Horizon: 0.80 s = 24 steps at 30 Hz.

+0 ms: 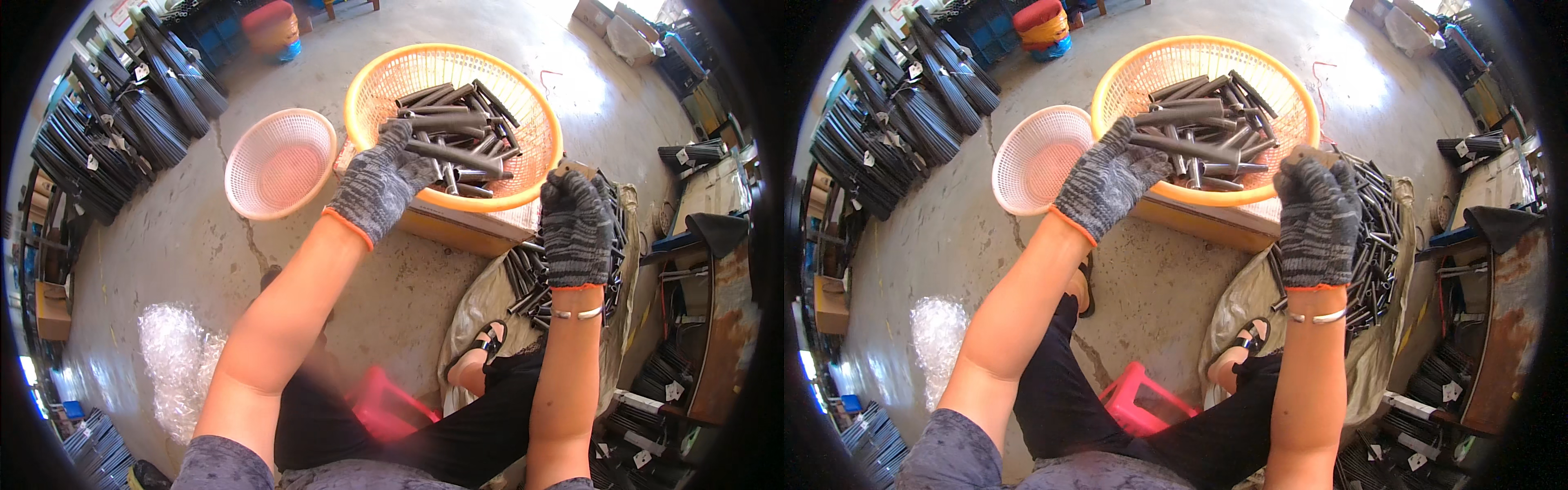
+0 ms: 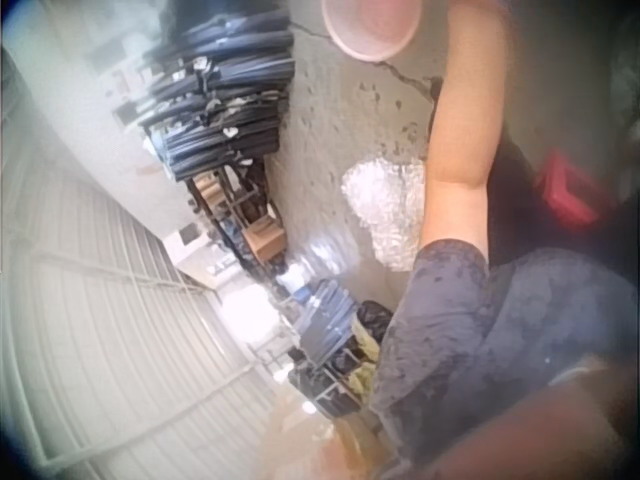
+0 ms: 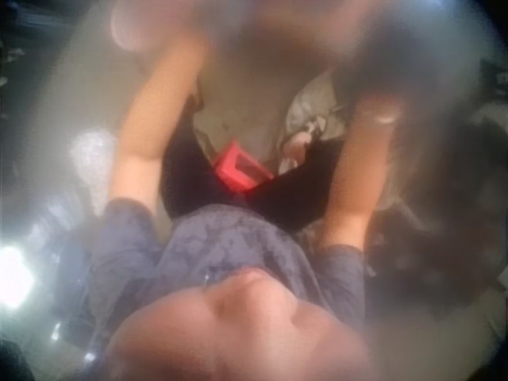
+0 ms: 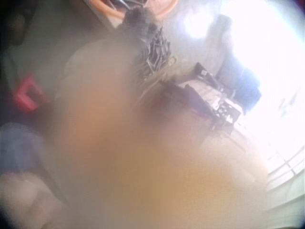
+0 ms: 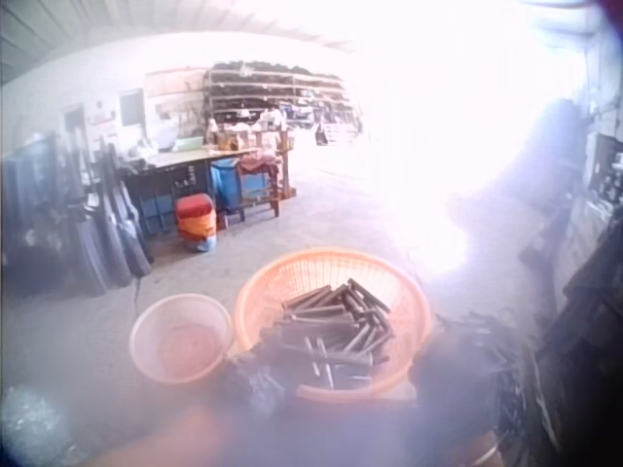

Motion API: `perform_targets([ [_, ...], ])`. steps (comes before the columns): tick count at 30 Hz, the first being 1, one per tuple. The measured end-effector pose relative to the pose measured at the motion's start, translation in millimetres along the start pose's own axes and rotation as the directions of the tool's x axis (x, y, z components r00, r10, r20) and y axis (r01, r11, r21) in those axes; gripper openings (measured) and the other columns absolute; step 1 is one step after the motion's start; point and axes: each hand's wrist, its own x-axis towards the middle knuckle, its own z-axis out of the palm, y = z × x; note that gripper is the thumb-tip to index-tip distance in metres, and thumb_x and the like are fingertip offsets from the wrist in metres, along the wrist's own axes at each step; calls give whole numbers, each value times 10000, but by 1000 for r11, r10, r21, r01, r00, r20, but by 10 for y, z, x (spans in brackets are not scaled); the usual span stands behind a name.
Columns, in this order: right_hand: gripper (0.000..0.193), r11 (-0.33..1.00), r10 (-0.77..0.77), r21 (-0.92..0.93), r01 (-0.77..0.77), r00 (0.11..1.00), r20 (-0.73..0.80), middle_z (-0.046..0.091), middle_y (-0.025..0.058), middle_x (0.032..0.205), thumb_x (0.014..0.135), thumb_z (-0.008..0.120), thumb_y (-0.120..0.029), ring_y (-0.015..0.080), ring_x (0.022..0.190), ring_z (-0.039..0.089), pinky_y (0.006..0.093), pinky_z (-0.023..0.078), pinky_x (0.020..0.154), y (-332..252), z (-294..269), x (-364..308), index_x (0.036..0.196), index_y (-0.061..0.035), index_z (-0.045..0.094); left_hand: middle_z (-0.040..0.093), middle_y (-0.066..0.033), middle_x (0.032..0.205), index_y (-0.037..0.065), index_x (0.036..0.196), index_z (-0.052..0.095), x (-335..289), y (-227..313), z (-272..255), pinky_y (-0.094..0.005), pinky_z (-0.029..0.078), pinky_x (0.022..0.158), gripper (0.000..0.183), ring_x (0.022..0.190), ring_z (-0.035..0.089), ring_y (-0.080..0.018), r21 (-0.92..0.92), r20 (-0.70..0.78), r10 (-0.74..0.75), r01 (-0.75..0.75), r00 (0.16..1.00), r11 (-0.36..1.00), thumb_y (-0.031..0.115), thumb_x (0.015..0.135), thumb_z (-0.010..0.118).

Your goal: The person picks up metal pipes from a pile on a sheet on the floor and places them into an orange basket. The person handles the pipes individually or in groups and occasionally rubs the end of a pipe with a gloved hand.

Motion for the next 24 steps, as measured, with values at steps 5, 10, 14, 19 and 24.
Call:
perform_targets([
  [5,197,993,75,94,-78,997,37,655,136,913,804,636,53,239,797,664,334,585,710,-1,260,-130,984,-8,582,525,-232,1279,54,1302,472,207,-32,-721,-462,374,1081,335,1214,496,-337,471,704,141,-606,696,641,143,982,433],
  [10,164,997,32,71,-32,999,8,653,124,911,807,633,34,236,810,659,327,583,709,-73,185,-137,962,0,592,532,-277,1246,-49,1242,478,-186,15,-155,-482,421,1037,309,1187,505,-407,276,-55,88,-70,995,959,92,982,391],
  [14,143,998,51,48,-50,999,-1,662,130,891,799,634,37,236,771,664,322,586,691,-73,219,-99,938,11,613,564,-258,1194,-64,1180,497,-185,73,-250,-467,493,953,296,1120,562,-387,341,33,82,-88,996,936,138,982,412],
  [19,192,998,47,53,-44,998,-47,658,149,926,791,640,49,247,789,668,316,590,681,-116,168,-66,971,3,590,603,-213,1159,-35,1192,516,-200,105,-247,-426,518,908,294,1061,609,-315,404,60,8,-32,998,914,147,978,430],
  [24,234,999,-20,36,22,997,-74,638,151,944,822,628,62,265,814,659,329,590,691,-123,14,19,1020,-35,548,614,-178,1168,-18,1230,513,-214,140,-268,-393,524,887,324,1038,624,-276,491,227,-40,-79,973,867,172,981,432],
])
